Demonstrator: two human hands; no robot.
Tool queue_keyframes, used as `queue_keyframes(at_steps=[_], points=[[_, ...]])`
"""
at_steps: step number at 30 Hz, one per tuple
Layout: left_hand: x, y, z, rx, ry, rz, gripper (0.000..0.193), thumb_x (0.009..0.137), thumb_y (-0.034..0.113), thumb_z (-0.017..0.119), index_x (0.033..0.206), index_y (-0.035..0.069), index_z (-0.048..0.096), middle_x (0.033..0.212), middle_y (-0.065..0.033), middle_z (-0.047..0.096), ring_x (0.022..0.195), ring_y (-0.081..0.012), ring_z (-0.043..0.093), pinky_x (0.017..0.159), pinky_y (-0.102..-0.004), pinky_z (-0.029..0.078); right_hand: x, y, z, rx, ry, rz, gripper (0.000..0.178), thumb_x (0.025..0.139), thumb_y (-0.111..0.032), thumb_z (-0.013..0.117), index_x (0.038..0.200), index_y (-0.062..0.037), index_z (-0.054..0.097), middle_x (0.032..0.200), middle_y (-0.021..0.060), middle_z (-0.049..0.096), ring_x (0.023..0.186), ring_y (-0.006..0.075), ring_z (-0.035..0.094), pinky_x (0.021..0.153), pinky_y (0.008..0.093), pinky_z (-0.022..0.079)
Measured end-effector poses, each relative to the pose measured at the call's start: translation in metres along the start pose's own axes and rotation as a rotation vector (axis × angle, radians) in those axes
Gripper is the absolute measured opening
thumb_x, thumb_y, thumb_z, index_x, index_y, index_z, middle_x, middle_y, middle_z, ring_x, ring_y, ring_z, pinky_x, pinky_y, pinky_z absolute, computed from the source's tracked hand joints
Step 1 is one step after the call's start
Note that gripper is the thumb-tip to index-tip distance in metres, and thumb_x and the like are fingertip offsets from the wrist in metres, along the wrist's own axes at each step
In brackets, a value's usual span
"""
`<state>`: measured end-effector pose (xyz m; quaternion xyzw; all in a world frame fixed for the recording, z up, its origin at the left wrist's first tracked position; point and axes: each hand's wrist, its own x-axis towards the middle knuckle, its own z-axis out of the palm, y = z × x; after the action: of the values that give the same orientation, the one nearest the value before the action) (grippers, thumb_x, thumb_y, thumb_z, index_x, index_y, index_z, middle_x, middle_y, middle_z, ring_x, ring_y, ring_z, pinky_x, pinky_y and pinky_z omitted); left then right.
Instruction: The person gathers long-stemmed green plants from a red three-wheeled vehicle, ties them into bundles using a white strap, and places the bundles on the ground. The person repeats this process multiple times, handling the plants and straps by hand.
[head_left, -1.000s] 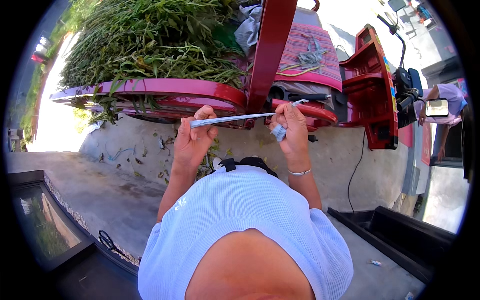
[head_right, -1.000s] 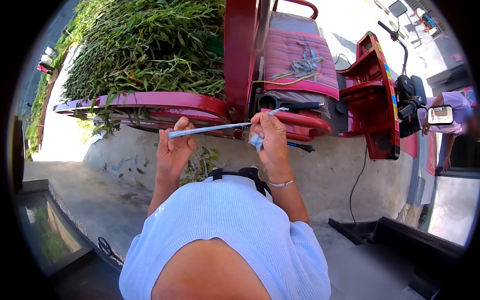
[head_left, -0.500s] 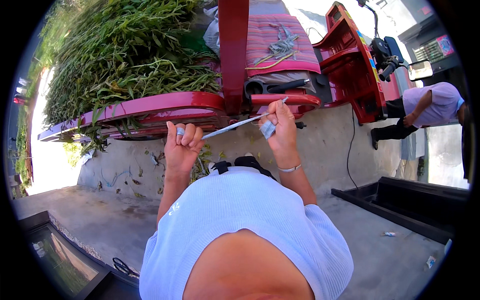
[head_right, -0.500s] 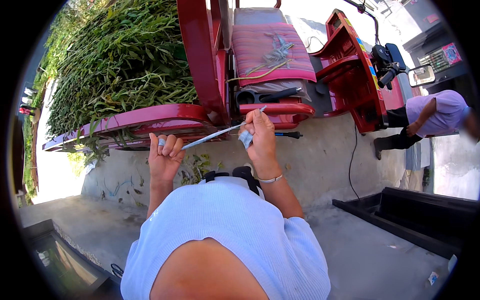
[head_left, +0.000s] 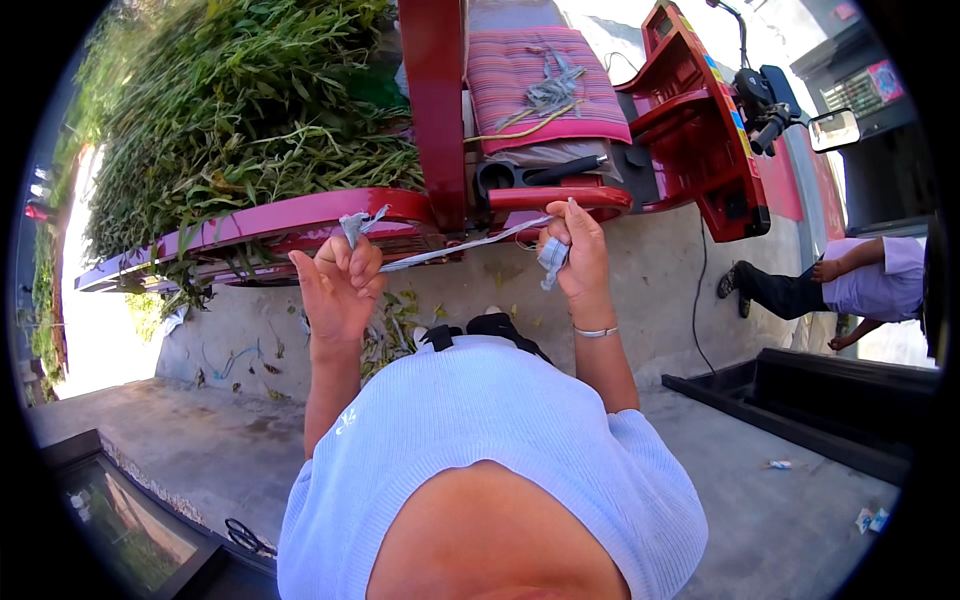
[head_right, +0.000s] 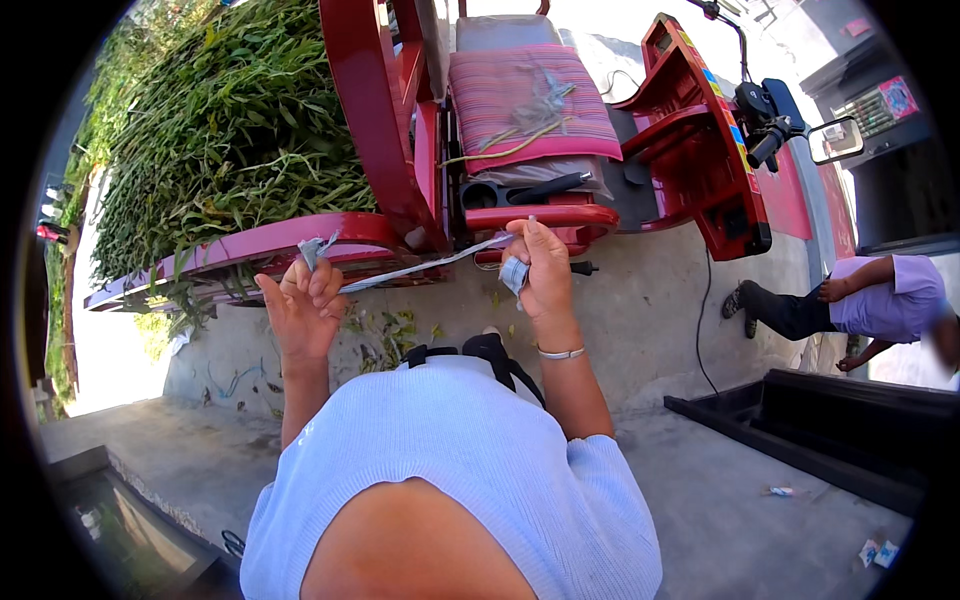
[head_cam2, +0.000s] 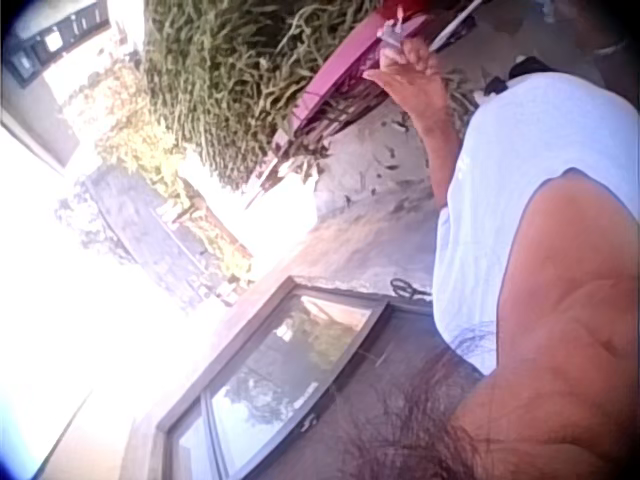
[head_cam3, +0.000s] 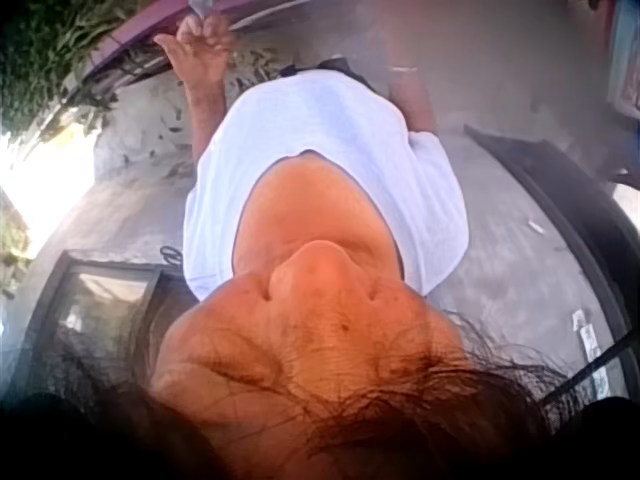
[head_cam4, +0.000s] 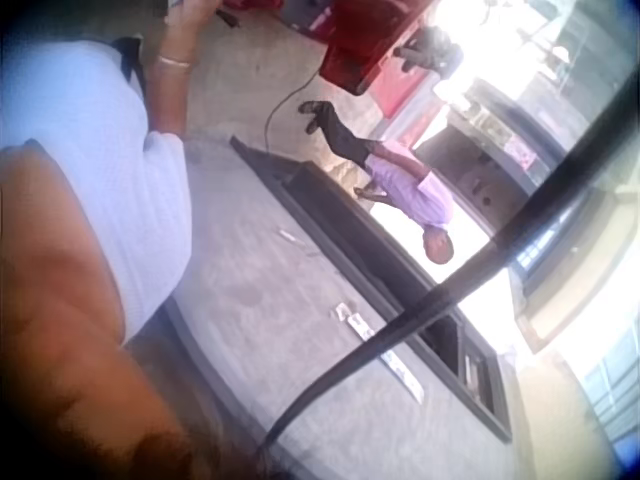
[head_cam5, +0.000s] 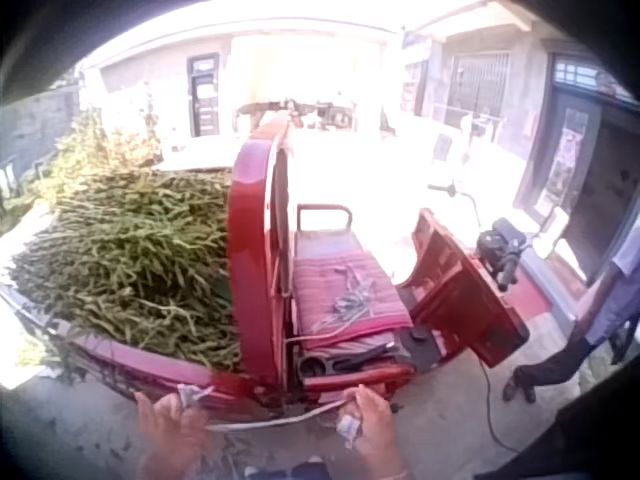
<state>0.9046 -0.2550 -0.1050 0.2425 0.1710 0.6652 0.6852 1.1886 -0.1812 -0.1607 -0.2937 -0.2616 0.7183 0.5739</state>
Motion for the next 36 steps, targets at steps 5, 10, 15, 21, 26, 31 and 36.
queue_keyframes(at_steps=[5, 10, 15, 21, 26, 31, 36], points=[[-0.013, 0.0, -0.005, 0.229, 0.172, 0.116, 0.016, 0.09, 0.021, 0.061, 0.091, 0.006, 0.055, 0.078, 0.0002, 0.045, 0.065, -0.005, 0.036, 0.054, -0.0169, 0.029, -0.005, -0.028, -0.04, 0.109, 0.095, -0.027, 0.028, 0.094, -0.017, 0.047, 0.111, 0.0034, 0.055, 0.075, 0.0008, 0.048, 0.067, 0.0116, 0.049, 0.059, 0.0235, 0.043], [-0.014, 0.002, -0.013, 0.785, 0.34, 0.282, 0.01, 0.088, 0.007, 0.061, 0.096, 0.001, 0.062, 0.08, 0.0001, 0.054, 0.063, -0.0044, 0.042, 0.056, -0.0159, 0.031, -0.018, -0.051, -0.043, 0.086, 0.092, -0.046, 0.026, 0.088, -0.001, 0.047, 0.113, 0.005, 0.054, 0.083, 0.0066, 0.054, 0.072, 0.0137, 0.053, 0.059, 0.0241, 0.045], [0.002, -0.013, 0.014, 1.208, 0.071, 0.343, 0.014, 0.086, 0.002, 0.06, 0.1, -0.001, 0.064, 0.086, -0.0026, 0.06, 0.069, -0.0082, 0.05, 0.062, -0.0189, 0.039, -0.026, -0.047, -0.037, -0.153, 0.092, -0.091, 0.021, 0.092, -0.001, 0.046, 0.109, 0.0042, 0.058, 0.084, 0.009, 0.061, 0.07, 0.0144, 0.059, 0.057, 0.0225, 0.047], [0.029, -0.066, 0.049, 1.224, -0.228, 0.119, 0.029, 0.078, 0.006, 0.07, 0.105, 0.0, 0.063, 0.09, -0.0038, 0.061, 0.068, -0.0089, 0.046, 0.065, -0.0238, 0.041, -0.038, -0.053, 0.001, -0.385, -0.131, -0.09, 0.021, 0.095, -0.007, 0.047, 0.108, 0.0026, 0.061, 0.087, 0.009, 0.064, 0.072, 0.0126, 0.061, 0.058, 0.0212, 0.049], [0.045, -0.1, 0.057, 1.248, -0.456, 0.112, 0.03, 0.077, 0.009, 0.07, 0.105, 0.0, 0.063, 0.082, -0.003, 0.061, 0.066, -0.0089, 0.05, 0.06, -0.0224, 0.039, -0.042, -0.052, 0.037, -0.648, -0.311, -0.154, 0.022, 0.094, -0.01, 0.052, 0.112, 0.0002, 0.059, 0.09, 0.0056, 0.064, 0.075, 0.0089, 0.061, 0.062, 0.0191, 0.049], [0.047, -0.096, 0.046, 0.845, -0.113, -0.189, 0.018, 0.091, 0.019, 0.06, 0.094, 0.002, 0.067, 0.067, 0.005, 0.055, 0.052, -0.0025, 0.04, 0.048, -0.0185, 0.03, -0.028, -0.056, 0.025, -0.521, -0.293, -0.29, 0.039, 0.091, -0.012, 0.059, 0.126, 0.0015, 0.048, 0.116, 0.0112, 0.057, 0.097, 0.0143, 0.06, 0.075, 0.0228, 0.049], [0.045, -0.092, 0.034, 0.56, 0.057, -0.192, 0.019, 0.095, 0.018, 0.054, 0.095, 0.002, 0.065, 0.073, 0.0007, 0.06, 0.046, -0.0008, 0.034, 0.042, -0.0171, 0.025, -0.037, -0.023, 0.013, -0.582, -0.449, -0.053, 0.061, 0.083, -0.02, 0.07, 0.132, 0.0033, 0.041, 0.114, 0.012, 0.056, 0.1, 0.0167, 0.058, 0.08, 0.0268, 0.048]])
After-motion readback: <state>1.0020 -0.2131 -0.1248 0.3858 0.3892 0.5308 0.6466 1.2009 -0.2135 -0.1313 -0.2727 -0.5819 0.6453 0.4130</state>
